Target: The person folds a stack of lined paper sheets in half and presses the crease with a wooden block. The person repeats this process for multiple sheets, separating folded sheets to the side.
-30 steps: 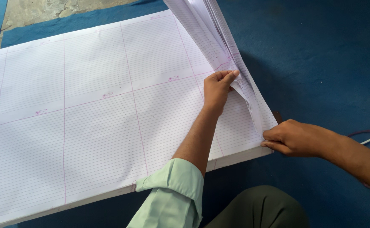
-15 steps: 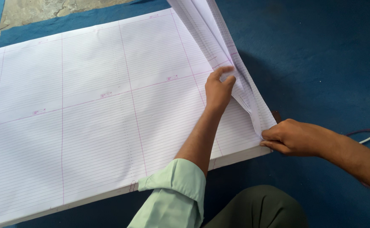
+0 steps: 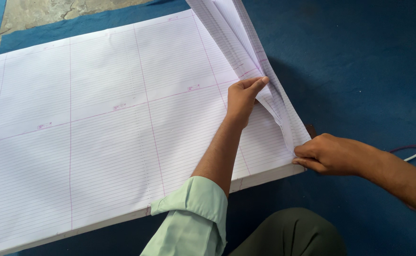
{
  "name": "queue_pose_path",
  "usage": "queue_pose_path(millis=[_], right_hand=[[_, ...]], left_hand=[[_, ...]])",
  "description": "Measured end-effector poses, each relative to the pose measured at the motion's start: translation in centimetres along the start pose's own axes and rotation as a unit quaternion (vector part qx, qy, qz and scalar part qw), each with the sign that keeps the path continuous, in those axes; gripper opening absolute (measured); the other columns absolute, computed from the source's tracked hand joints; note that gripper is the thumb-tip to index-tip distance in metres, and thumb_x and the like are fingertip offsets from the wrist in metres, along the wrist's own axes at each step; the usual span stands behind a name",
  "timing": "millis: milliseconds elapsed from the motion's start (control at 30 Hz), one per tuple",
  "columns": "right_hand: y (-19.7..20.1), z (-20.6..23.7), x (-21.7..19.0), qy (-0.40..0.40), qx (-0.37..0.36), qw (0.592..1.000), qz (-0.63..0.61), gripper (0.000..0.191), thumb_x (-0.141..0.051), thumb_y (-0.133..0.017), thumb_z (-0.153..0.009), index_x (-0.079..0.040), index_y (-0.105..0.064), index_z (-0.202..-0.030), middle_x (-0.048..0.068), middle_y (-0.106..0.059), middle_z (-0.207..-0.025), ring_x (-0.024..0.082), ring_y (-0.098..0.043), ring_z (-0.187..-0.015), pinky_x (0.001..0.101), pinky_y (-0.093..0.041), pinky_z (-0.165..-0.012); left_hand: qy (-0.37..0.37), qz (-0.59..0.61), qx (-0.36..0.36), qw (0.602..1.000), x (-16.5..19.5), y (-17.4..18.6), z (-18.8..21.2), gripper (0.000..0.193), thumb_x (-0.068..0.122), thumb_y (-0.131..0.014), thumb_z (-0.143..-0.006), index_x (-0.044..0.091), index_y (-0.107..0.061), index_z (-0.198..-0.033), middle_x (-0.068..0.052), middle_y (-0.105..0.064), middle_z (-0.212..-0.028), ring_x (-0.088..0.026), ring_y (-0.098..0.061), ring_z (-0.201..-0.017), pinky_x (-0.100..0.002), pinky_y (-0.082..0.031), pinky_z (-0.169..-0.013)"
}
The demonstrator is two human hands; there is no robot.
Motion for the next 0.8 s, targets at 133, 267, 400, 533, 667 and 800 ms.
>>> queue_pose_path(millis=[133, 267, 400, 533, 667, 800], right_hand=[[-0.1, 0.0, -0.1, 0.008, 0.001, 1.000, -0.003, 0.026, -0.035, -0.061, -0.089, -0.014, -0.071, -0.076, 0.006, -0.072, -0.054, 0.017, -0.067, -0.042, 0.0334, -0.055, -0.050], [0.2, -0.1, -0.2, 0.020, -0.001, 1.000, 0.002, 0.030, -0.038, -0.063, -0.091, -0.013, -0.071, -0.075, 0.006, -0.072, -0.053, 0.018, -0.067, -0.042, 0.0333, -0.055, -0.051], [0.4, 0.0, 0.0, 0.022, -0.006, 1.000, -0.006, 0.029, -0.036, -0.061, -0.089, -0.013, -0.073, -0.076, 0.005, -0.072, -0.054, 0.017, -0.067, -0.044, 0.0344, -0.056, -0.052], [0.8, -0.1, 1.4, -0.019, -0.026, 0.999, 0.006, 0.038, -0.048, -0.064, -0.085, -0.014, -0.078, -0.074, 0.002, -0.073, -0.052, 0.014, -0.069, -0.044, 0.0311, -0.055, -0.051], [3.0, -0.7, 3.0, -0.091, 0.006, 0.992, 0.087, 0.053, -0.062, -0.069, -0.084, -0.012, -0.079, -0.069, 0.003, -0.072, -0.054, 0.019, -0.066, -0.048, 0.0304, -0.049, -0.052], [7.8, -1.7, 3.8, -0.123, 0.208, 0.969, -0.049, 0.048, -0.053, -0.066, -0.090, -0.005, -0.072, -0.085, 0.013, -0.072, -0.065, 0.024, -0.066, -0.058, 0.0359, -0.050, -0.053]], left_hand=[[0.004, -0.011, 0.005, 1.000, -0.3, 0.2, -0.1, 0.040, 0.031, -0.071, -0.090, -0.003, -0.073, -0.111, -0.021, -0.076, -0.093, -0.025, -0.074, -0.084, -0.039, -0.063, -0.079], [0.011, -0.007, 0.010, 1.000, -0.6, 0.2, -0.3, 0.034, 0.027, -0.070, -0.091, -0.003, -0.073, -0.106, -0.020, -0.076, -0.091, -0.024, -0.074, -0.080, -0.038, -0.062, -0.078], [0.003, -0.014, 0.009, 1.000, -0.8, 0.3, -0.6, 0.029, 0.025, -0.069, -0.092, -0.003, -0.075, -0.098, -0.018, -0.075, -0.085, -0.022, -0.070, -0.074, -0.035, -0.060, -0.074], [0.013, -0.033, 0.028, 0.999, -1.3, 0.4, -0.8, 0.031, 0.026, -0.070, -0.090, -0.003, -0.076, -0.098, -0.016, -0.074, -0.083, -0.020, -0.068, -0.072, -0.033, -0.058, -0.072], [-0.006, -0.030, 0.032, 0.999, -0.8, 0.5, -0.7, 0.031, 0.026, -0.071, -0.090, -0.004, -0.075, -0.099, -0.016, -0.075, -0.084, -0.019, -0.069, -0.073, -0.032, -0.057, -0.071], [0.007, -0.027, 0.038, 0.999, -0.9, 0.6, -0.5, 0.031, 0.025, -0.070, -0.089, -0.004, -0.074, -0.099, -0.016, -0.075, -0.084, -0.021, -0.070, -0.071, -0.031, -0.059, -0.068]])
Point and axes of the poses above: each hand's wrist, its own z-axis away from the middle knuckle, its own y-axis out of the back of the hand, x = y × z, the point moved 10 cm from there along -z, towards the middle knuckle
